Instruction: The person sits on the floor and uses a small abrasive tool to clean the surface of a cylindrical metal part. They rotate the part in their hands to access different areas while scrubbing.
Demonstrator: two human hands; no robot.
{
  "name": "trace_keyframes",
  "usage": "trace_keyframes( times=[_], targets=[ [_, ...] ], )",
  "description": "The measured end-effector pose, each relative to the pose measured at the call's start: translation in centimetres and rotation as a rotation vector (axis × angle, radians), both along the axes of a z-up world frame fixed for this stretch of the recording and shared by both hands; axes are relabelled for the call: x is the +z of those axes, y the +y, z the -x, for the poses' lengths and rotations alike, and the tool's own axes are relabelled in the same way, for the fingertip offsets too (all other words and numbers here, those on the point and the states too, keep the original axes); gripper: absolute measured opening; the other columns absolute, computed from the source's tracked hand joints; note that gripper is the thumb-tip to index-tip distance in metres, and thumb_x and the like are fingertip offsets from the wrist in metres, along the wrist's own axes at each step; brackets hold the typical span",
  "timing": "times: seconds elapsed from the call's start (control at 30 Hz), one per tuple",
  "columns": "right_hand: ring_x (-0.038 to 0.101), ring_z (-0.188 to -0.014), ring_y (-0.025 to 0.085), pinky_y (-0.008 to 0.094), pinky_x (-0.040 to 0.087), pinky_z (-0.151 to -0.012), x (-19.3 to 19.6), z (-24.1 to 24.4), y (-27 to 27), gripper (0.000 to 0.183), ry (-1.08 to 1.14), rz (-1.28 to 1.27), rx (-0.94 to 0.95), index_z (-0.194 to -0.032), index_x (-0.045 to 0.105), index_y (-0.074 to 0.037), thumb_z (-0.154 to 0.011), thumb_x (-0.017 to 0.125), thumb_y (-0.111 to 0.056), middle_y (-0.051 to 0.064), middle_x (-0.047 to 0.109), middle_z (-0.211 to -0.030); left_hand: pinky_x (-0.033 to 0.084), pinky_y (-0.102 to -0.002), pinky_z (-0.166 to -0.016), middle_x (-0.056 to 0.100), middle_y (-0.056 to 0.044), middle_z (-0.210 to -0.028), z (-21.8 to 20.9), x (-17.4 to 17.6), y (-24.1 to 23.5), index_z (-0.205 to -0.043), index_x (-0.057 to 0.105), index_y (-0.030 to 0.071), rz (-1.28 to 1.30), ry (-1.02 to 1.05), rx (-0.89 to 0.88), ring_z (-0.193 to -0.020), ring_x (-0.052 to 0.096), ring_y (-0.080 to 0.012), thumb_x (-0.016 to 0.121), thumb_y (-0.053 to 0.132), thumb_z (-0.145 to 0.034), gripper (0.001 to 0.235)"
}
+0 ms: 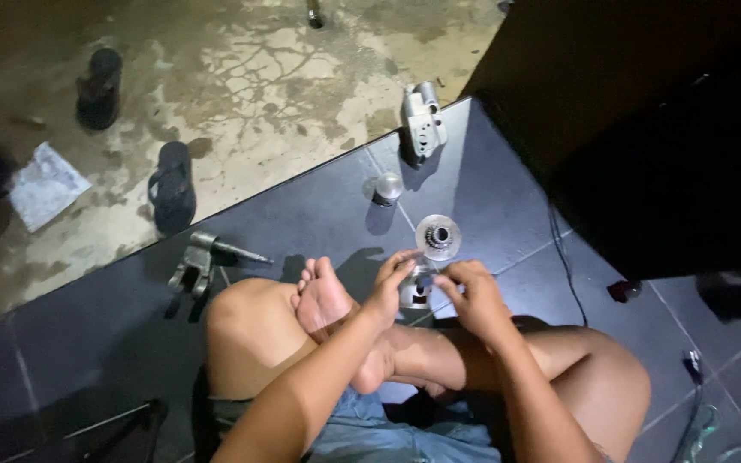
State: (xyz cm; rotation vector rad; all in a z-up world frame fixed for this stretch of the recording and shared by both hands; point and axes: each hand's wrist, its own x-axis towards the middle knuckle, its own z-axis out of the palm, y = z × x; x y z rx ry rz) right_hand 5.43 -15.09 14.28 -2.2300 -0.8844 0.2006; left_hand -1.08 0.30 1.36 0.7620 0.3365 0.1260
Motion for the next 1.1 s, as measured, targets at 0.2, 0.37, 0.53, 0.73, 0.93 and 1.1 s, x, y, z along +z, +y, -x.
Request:
trace_keyframes(
  times=[0.2,0.37,0.53,0.73,0.93,1.1],
  targets=[
    [0.063,-0.085,0.035,0.043,0.049,-0.077,-1.0,-0.9,-0.4,0.023,0.079,0.018,-0.085,-0.089,0.071,-0.002,-0.092,0.071,-0.025,0.016,0.07,-0.085,0.044,-0.029,-0.104,0.067,-0.01,-0.123,0.1,-1.1,0.3,-0.128,0.064,-0.001,-0.085,-0.102,0.072,-0.118,0.062,-0.0175,0.052,0.021,-0.099,0.039],
    [0.064,-0.084,0.033,0.042,0.05,-0.079,-0.5,-1.0,-0.5,0.023,0.119,-0.033,-0.005,-0.086,0.071,-0.002,-0.09,0.072,-0.024,0.015,0.07,-0.082,0.047,-0.031,-0.102,0.066,-0.01,-0.121,0.4,2.5,0.3,-0.136,0.059,0.003,-0.068,-0.095,-0.023,-0.112,0.062,-0.0181,0.056,0.02,-0.096,0.044],
    [0.063,-0.085,0.034,0.042,0.049,-0.08,0.0,-1.1,-0.1,0.021,0.054,0.016,-0.073,-0.087,0.072,-0.003,-0.088,0.073,-0.024,0.014,0.072,-0.085,0.05,-0.035,-0.093,0.068,-0.011,-0.119,0.4,2.5,0.4,-0.138,0.058,0.003,-0.033,-0.017,-0.019,-0.104,0.064,-0.0213,0.058,0.017,-0.091,0.049],
    [0.061,-0.087,0.035,0.043,0.048,-0.081,-0.8,-1.6,-0.6,0.02,0.066,0.01,-0.061,-0.085,0.071,-0.003,-0.088,0.074,-0.023,0.013,0.071,-0.084,0.05,-0.03,-0.096,0.068,-0.01,-0.12,0.6,3.7,0.3,-0.134,0.061,0.003,-0.146,0.015,-0.015,-0.108,0.064,-0.0163,0.061,0.015,-0.091,0.045],
    [0.061,-0.086,0.033,0.041,0.049,-0.08,0.4,-1.1,0.0,0.018,0.025,-0.006,-0.008,-0.088,0.072,-0.004,-0.087,0.073,-0.022,0.011,0.07,-0.083,0.054,-0.028,-0.093,0.07,-0.008,-0.118,0.5,3.5,0.2,-0.129,0.063,0.003,-0.11,-0.022,0.016,-0.105,0.067,-0.0137,0.066,0.018,-0.095,0.037],
    [0.062,-0.084,0.03,0.039,0.047,-0.084,-0.5,-1.3,-0.1,0.02,0.015,-0.078,0.029,-0.085,0.069,-0.002,-0.088,0.074,-0.021,0.011,0.07,-0.084,0.053,-0.033,-0.085,0.069,-0.007,-0.109,-0.1,2.2,0.1,-0.126,0.063,0.003,-0.013,-0.014,0.004,-0.096,0.065,-0.017,0.06,0.022,-0.099,0.032]
  ],
)
